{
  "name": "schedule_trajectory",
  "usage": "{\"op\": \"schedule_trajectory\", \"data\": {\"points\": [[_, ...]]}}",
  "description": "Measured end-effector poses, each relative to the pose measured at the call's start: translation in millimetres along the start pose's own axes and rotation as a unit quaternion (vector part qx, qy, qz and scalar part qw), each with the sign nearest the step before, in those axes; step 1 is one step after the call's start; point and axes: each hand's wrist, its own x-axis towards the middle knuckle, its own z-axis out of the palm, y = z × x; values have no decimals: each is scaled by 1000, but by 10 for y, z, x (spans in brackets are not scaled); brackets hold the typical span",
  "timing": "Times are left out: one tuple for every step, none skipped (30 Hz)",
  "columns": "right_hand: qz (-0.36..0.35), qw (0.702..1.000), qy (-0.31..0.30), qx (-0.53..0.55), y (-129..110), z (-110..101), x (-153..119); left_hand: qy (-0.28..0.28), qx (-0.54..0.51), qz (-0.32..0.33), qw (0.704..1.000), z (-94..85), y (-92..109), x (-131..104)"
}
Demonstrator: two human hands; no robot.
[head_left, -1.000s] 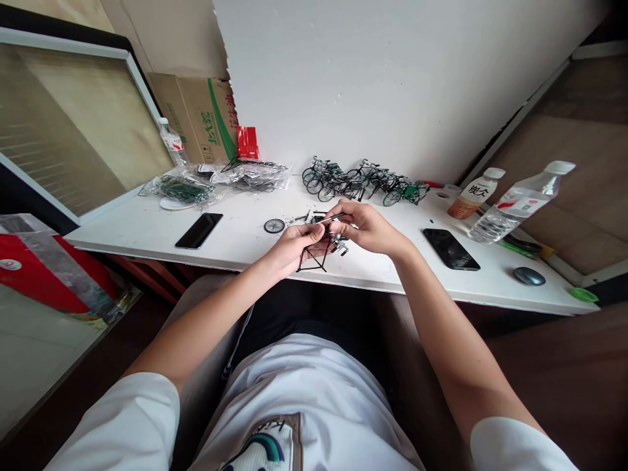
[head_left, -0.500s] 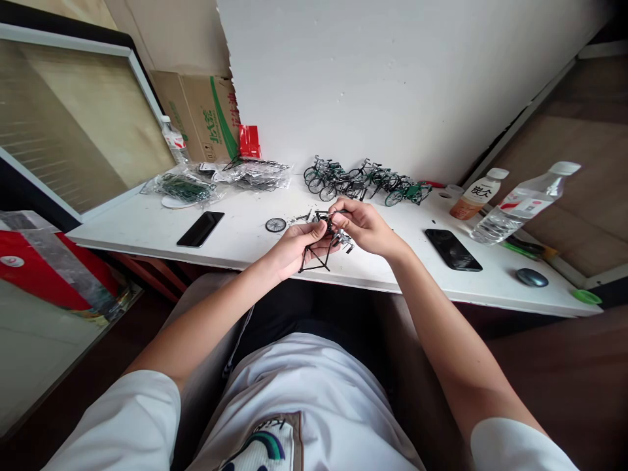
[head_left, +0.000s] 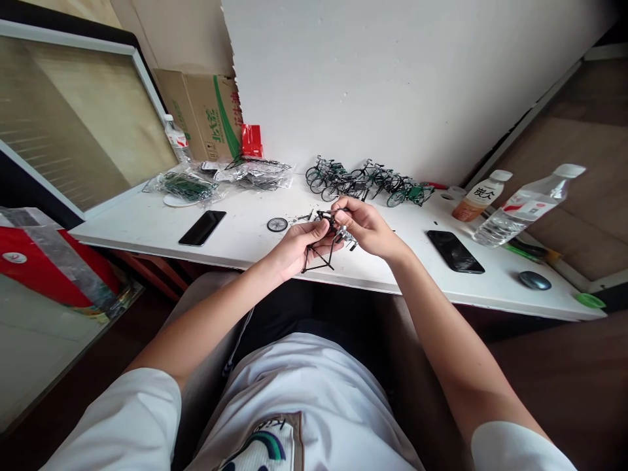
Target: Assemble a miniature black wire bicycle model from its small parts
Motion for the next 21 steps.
{"op": "schedule_trajectory", "data": {"points": [[-3, 1000, 1, -1, -6, 1, 0, 3, 2, -1, 1000, 6, 1, -1], [-6, 1000, 2, -2, -11, 1, 0, 6, 6, -3, 1000, 12, 3, -3], [-10, 1000, 2, -3, -14, 0, 1, 9, 10, -4, 1000, 17, 5, -5], [-12, 1000, 4, -4, -16, -1, 0, 11, 14, -6, 1000, 20, 7, -7], [-14, 1000, 5, -6, -15, -2, 0, 12, 16, -6, 1000, 23, 8, -10], [-16, 1000, 6, -7, -14, -4, 0, 13, 17, -5, 1000, 26, 9, -13], [-18, 1000, 5, -8, -12, -5, 0, 12, 17, -3, 1000, 28, 9, -15], [-18, 1000, 4, -9, -10, -7, -1, 11, 15, -1, 1000, 30, 8, -18], [-19, 1000, 4, -10, -10, -8, -1, 10, 14, 2, 1000, 32, 7, -20], [-19, 1000, 3, -11, -11, -9, -2, 9, 13, 3, 1000, 35, 6, -22], [-21, 1000, 3, -12, -14, -10, -2, 9, 13, 4, 1000, 38, 5, -25], [-23, 1000, 4, -13, -19, -10, -1, 10, 13, 4, 1000, 41, 6, -27], [-26, 1000, 4, -15, -25, -9, -1, 12, 13, 4, 1000, 45, 7, -29], [-29, 999, 4, -16, -32, -9, -1, 14, 13, 3, 1000, 48, 9, -31], [-32, 999, 3, -18, -39, -7, -1, 16, 13, 2, 1000, 51, 11, -34], [-34, 999, 3, -20, -46, -5, -1, 17, 12, 1, 1000, 54, 14, -36], [-36, 999, 2, -22, -54, -3, -2, 17, 10, 0, 1000, 56, 17, -39], [-37, 999, 2, -25, -60, 0, -3, 17, 9, 0, 1000, 58, 19, -42], [-39, 999, 2, -28, -67, 2, -4, 16, 9, -1, 1000, 60, 21, -45], [-40, 999, 2, -30, -73, 4, -5, 16, 8, -1, 1000, 62, 22, -49], [-42, 999, 3, -32, -79, 6, -6, 16, 8, 0, 1000, 64, 22, -53]]}}
